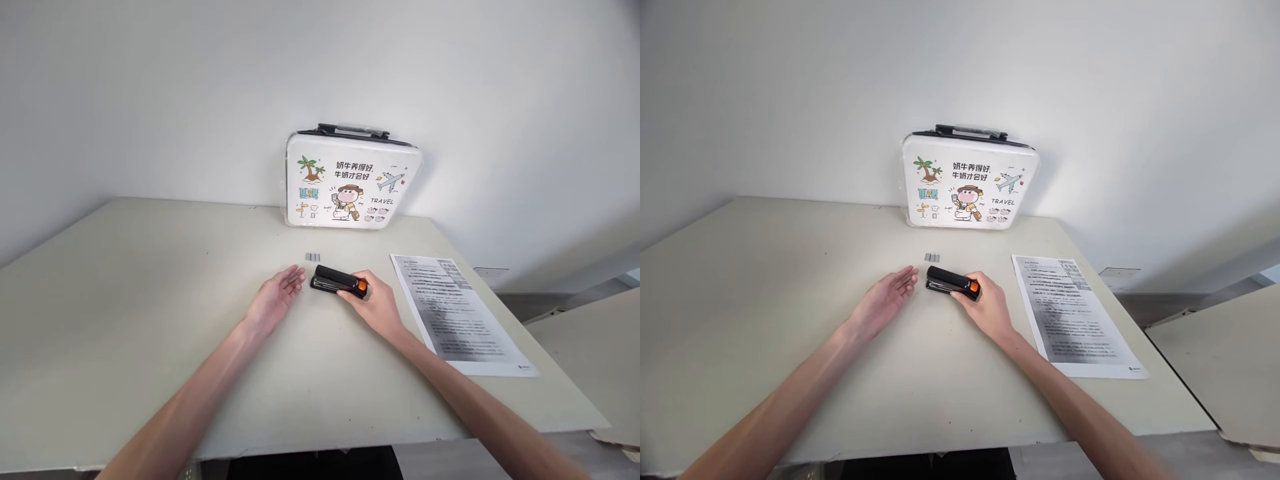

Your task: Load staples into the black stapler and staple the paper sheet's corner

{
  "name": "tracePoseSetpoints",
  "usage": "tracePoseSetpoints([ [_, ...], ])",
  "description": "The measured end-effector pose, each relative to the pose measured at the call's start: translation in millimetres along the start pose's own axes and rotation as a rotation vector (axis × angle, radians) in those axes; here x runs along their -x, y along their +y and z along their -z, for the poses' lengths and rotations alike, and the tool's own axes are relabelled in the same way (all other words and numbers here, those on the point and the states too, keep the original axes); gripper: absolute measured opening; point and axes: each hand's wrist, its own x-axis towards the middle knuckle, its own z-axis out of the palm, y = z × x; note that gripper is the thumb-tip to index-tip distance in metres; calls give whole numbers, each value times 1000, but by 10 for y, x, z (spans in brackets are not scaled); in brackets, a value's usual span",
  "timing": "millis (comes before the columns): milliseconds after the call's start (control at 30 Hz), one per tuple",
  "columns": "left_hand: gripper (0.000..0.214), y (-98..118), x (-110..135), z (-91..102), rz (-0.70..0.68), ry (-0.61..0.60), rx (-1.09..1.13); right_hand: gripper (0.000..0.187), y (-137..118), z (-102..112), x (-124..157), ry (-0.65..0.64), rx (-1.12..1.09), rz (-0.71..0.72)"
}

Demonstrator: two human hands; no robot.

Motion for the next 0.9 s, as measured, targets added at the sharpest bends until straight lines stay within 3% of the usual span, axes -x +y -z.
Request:
tracePoseSetpoints([
  [233, 22, 125, -123, 140, -130, 72, 114, 29, -119, -377, -247, -83, 80, 49],
  [400, 43, 203, -174, 222, -211, 115, 187, 29, -267, -779, -481, -44, 229, 131],
  [567, 47, 212, -171, 234, -247, 128, 209, 25, -467, -1067, -777, -132, 307, 144],
  [667, 44, 191, -151, 209, -219, 114, 186, 28, -554, -1015, -812, -138, 278, 225],
  [767, 36, 148, -116, 172, -155, 80, 141, 27, -608, -815, -717, -81, 170, 421],
  [900, 24, 75, -55, 121, -68, -89, -43, 29, -608, -534, -553, -128, 171, 612],
])
